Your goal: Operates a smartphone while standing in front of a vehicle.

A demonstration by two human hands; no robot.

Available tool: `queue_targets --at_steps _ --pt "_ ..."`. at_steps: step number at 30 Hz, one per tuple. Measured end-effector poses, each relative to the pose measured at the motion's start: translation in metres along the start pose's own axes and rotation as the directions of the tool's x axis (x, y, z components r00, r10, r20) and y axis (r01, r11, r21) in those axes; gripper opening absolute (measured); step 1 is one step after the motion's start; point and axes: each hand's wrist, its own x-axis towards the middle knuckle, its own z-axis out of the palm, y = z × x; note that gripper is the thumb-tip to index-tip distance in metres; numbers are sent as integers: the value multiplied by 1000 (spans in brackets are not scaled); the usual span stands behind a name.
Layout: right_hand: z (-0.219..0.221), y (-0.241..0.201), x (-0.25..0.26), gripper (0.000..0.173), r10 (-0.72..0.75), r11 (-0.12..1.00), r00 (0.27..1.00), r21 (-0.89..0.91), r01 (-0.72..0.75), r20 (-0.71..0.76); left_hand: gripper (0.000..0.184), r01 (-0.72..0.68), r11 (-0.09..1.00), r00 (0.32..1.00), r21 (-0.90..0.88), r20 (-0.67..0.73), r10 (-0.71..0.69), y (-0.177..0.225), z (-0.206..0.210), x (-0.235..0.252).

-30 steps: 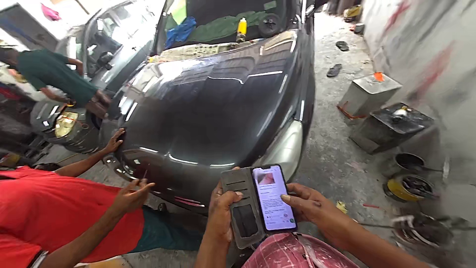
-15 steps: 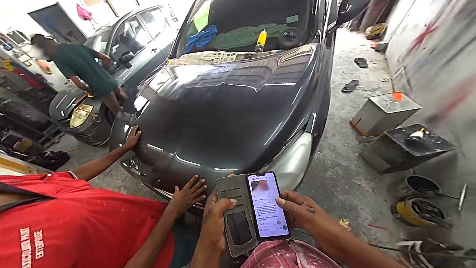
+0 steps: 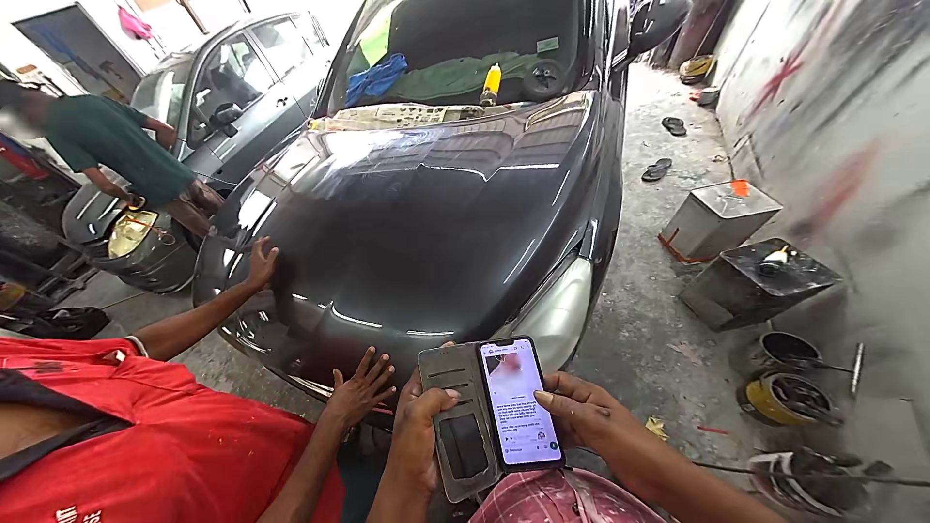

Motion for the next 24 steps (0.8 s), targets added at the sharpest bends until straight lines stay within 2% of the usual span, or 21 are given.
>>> queue_targets --at_steps 6,13,16,20,24 --pt "-1 -1 0 26 3 1000 1000 -8 -3 3 56 -6 1000 1000 -6 -2 6 -2 -1 2" --pt "1 3 3 27 -3 1000 999 -15 2 -39 61 -12 999 999 -36 40 13 -4 -1 4" --pt "1 5 4 25 -22 1000 994 -14 20 -105 58 -19 999 996 -45 90 23 -7 3 7" --pt "-3 8 5 31 -43 999 977 24 49 -211 62 -4 999 982 -44 189 13 -7 11 15" --pt "-6 8 4 30 -43 998 952 34 55 -302 61 4 1000 979 -24 206 1 -10 19 19"
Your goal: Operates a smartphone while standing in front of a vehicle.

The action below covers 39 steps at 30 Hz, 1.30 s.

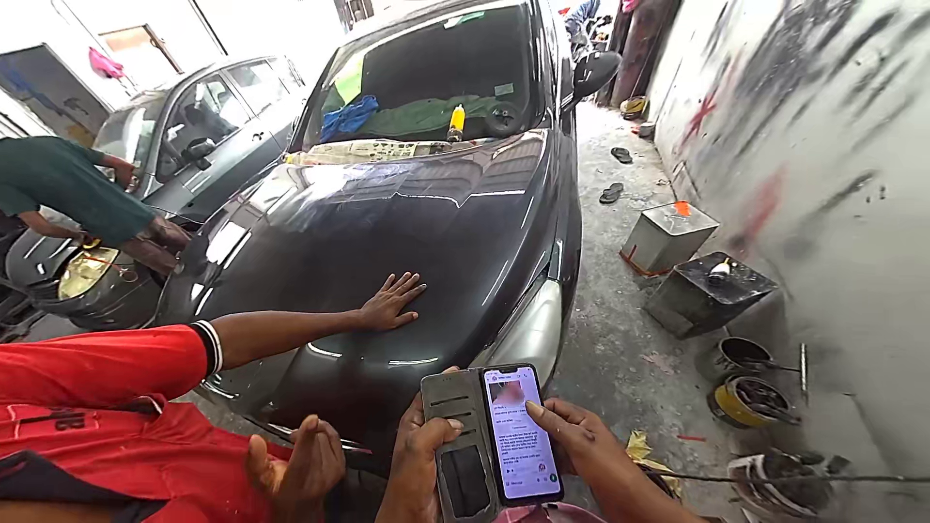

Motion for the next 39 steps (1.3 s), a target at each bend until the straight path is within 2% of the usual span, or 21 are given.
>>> queue_targets --at_steps 3,6,11,20,23,28,32,34,39 --pt "-2 2 0 25 -11 1000 1000 4 11 -15 62 10 1000 1000 -5 11 -10 -2 2 2" --pt "-5 1 -2 22 -24 1000 999 -11 24 37 58 18 1000 999 -3 -35 -19 -3 2 4" --pt "-2 1 -2 31 -4 999 996 -33 6 86 49 20 993 996 113 -86 -10 -6 -10 5" --pt "6 5 5 50 11 995 979 -100 10 201 45 51 996 984 80 -172 -36 -2 -20 4" --pt "10 5 7 58 20 995 972 -103 4 234 53 45 999 984 -2 -172 -45 -7 -29 5" --pt "22 2 11 28 72 992 986 -110 -55 153 56 53 998 985 -20 -164 -55 -6 -36 5" --pt "31 5 18 23 58 990 996 -129 -49 64 53 31 999 988 35 -152 -26 -4 -42 8" --pt "33 6 19 18 46 992 996 -122 -36 78 48 27 996 987 85 -162 -13 2 -39 8" --pt "33 11 19 46 22 993 986 -119 -2 168 46 31 996 985 79 -173 -17 5 -43 8"
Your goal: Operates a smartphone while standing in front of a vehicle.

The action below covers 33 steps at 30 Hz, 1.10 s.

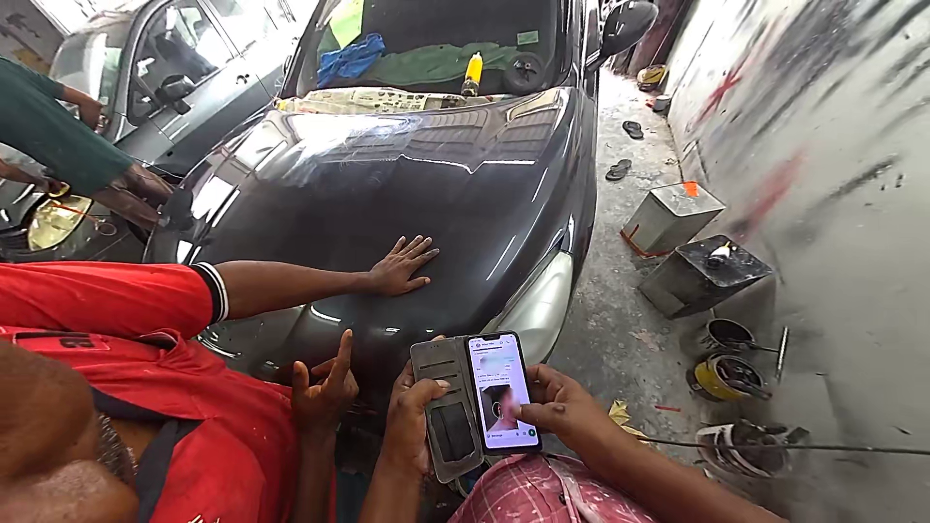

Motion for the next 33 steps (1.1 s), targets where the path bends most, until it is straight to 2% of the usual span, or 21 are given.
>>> queue_targets --at_steps 5,13,18,24,33 --pt "0 3 1 56 -25 1000 998 7 25 54 44 20 1000 1000 0 -15 -20 4 1 0" --pt "0 1 4 53 -7 1000 997 1 7 76 45 19 1000 1000 -7 -19 -20 5 0 2" --pt "2 -3 5 45 42 999 998 -5 -41 47 45 21 1000 1000 -3 -22 -22 4 0 3" --pt "4 -2 8 27 34 999 999 7 -34 -1 44 17 1000 1000 -2 -22 -18 4 0 5" --pt "4 0 9 47 8 1000 1000 10 -8 30 44 9 1000 1000 -11 -4 -9 6 -1 7"
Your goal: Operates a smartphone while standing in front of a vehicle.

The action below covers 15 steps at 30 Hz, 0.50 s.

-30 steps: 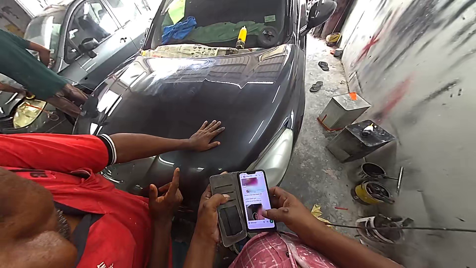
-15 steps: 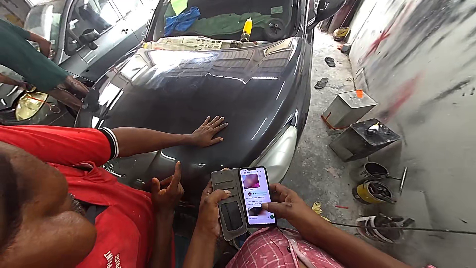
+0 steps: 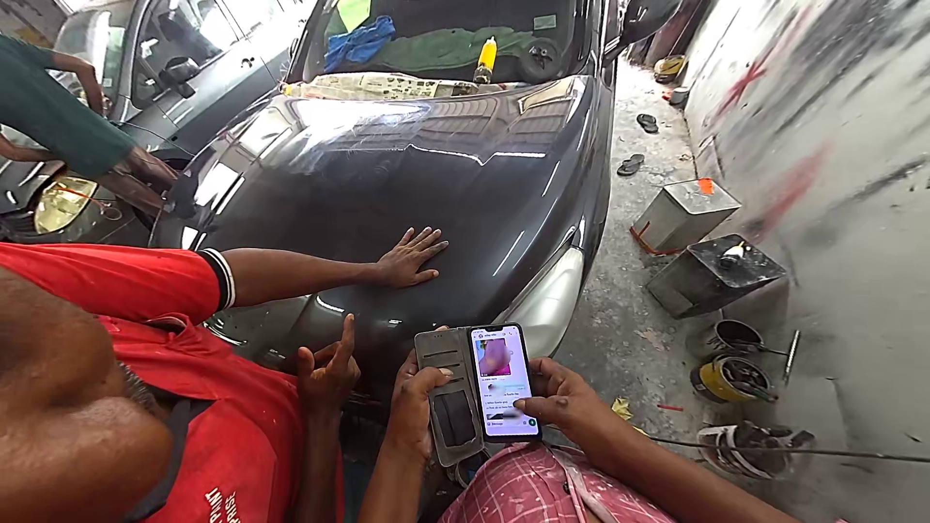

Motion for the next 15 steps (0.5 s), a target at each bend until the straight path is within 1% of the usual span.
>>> queue_targets --at_steps 4,9,12,15 --pt "0 0 0 49 8 1000 1000 2 -8 -1 41 -11 999 1000 47 -16 12 4 5 -3" --pt "1 -2 -4 50 14 1000 1000 -8 -14 9 42 11 1000 1000 22 -4 -11 4 4 -4" --pt "1 -2 -5 44 28 1000 1000 -2 -28 -5 43 4 1000 1000 24 2 -5 3 3 -4" --pt "2 -4 -4 29 37 999 999 -16 -37 -32 44 -5 1000 1000 24 10 5 0 1 -5"
